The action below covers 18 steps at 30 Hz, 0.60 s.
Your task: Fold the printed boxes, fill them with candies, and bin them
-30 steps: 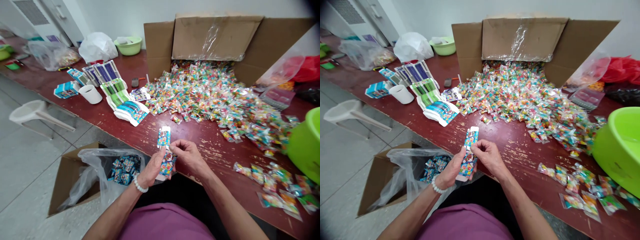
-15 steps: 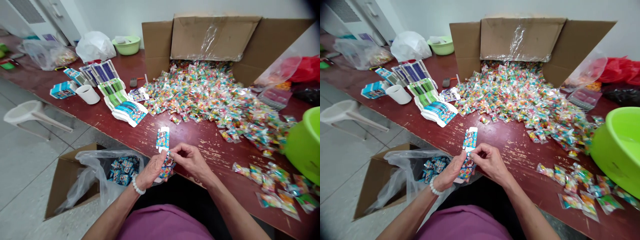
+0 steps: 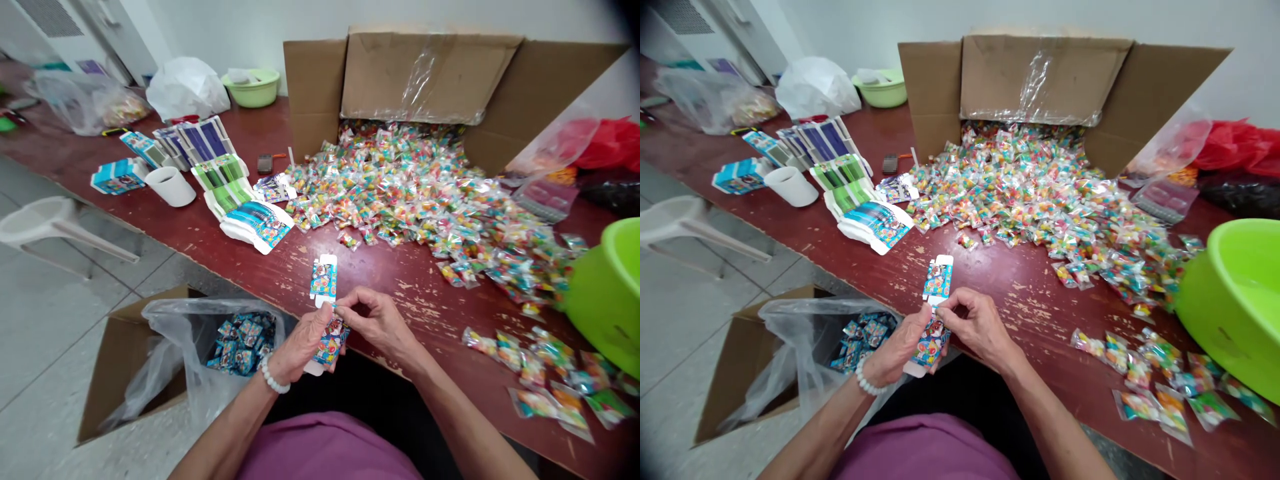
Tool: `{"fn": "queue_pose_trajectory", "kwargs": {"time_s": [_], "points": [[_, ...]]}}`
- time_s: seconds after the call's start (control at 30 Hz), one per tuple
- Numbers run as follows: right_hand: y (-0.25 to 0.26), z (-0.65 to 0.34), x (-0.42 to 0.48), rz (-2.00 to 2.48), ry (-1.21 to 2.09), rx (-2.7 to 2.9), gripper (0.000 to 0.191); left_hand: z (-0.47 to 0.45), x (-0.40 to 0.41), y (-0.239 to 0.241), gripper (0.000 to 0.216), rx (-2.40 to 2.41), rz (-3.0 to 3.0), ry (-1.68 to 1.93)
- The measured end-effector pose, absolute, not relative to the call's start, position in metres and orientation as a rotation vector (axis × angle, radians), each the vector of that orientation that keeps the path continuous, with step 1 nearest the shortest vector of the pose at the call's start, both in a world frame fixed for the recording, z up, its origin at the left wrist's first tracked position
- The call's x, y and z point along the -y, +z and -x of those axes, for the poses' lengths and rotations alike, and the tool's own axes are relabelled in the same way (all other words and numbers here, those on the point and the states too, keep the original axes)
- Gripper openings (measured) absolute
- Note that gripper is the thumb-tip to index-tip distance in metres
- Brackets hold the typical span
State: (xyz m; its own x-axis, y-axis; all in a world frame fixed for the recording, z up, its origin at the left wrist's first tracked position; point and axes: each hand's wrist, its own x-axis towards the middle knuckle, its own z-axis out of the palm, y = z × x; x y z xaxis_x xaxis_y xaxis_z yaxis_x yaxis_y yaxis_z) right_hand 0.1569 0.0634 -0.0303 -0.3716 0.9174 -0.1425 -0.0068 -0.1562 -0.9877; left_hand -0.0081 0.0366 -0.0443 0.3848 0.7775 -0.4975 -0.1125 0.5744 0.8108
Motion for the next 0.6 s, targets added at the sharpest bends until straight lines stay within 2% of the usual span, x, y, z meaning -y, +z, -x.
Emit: {"fn": "queue_pose_trajectory", "kwargs": {"time_s": [0.17, 0.3, 0.37, 0.5, 0.6], "points": [[-0.021, -0.156, -0.054, 0.942, 1.76, 1.304, 0.025, 0.011, -0.035, -0.039, 0.066, -0.964, -0.786, 0.682], [-0.027, -0.154, -0.056, 1.134, 1.389, 1.413, 0.022, 0.006, -0.031, -0.036, 0.053, -0.976, -0.69, 0.726], [-0.033, -0.153, -0.06, 1.186, 1.455, 1.338, 0.025, 0.003, -0.03, -0.038, 0.057, -0.986, -0.611, 0.722], [-0.036, -0.148, -0.06, 1.054, 1.808, 1.038, 0.035, 0.002, -0.03, -0.043, 0.072, -0.953, -0.534, 0.73], [-0.033, -0.146, -0.052, 1.054, 1.625, 1.184, 0.03, 0.003, -0.03, -0.045, 0.079, -0.972, -0.564, 0.741]]}}
